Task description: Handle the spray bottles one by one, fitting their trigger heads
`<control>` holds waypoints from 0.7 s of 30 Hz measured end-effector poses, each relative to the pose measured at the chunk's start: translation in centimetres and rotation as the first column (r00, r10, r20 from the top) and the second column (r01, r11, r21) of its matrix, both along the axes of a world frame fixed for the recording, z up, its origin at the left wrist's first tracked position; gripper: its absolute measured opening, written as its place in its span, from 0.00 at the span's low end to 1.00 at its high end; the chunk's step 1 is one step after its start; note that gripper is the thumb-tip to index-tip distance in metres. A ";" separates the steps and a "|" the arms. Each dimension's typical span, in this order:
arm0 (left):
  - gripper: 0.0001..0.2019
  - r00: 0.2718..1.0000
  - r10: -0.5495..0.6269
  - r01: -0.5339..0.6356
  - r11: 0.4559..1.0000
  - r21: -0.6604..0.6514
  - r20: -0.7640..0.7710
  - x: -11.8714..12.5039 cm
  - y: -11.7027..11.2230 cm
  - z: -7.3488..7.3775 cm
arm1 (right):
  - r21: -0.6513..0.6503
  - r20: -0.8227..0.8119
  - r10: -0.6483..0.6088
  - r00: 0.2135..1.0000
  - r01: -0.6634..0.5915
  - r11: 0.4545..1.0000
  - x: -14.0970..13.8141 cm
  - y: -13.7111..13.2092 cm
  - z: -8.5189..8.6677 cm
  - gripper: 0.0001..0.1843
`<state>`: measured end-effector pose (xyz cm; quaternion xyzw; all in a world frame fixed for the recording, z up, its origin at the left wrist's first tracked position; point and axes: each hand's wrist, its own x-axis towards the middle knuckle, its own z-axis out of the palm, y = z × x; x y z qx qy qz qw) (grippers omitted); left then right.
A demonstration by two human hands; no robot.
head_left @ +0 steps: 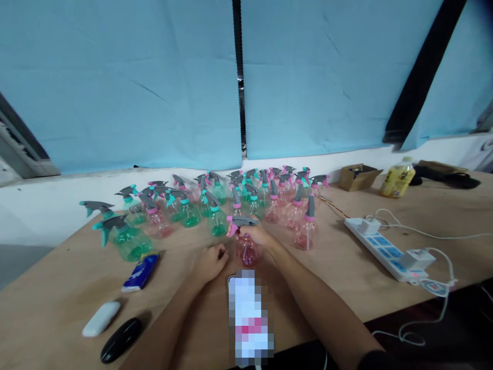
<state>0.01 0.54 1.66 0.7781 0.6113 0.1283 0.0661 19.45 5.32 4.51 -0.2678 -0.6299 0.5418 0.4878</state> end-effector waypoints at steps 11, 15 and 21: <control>0.10 0.999 -0.041 0.040 0.999 0.019 0.021 0.2 -0.3 -1.0 | 0.014 -0.036 -0.055 0.998 0.055 0.998 -0.3 0.5 -1.2 0.05; 0.11 0.998 -0.058 0.058 0.998 0.010 0.027 0.0 -0.4 -0.9 | 0.017 -0.065 -0.027 0.998 0.028 0.999 -0.6 1.0 -1.7 0.04; 0.11 0.998 -0.039 0.040 0.999 -0.009 0.050 0.1 -0.6 -0.7 | -0.019 -0.087 -0.131 0.988 0.130 0.991 -1.2 1.1 -2.2 0.02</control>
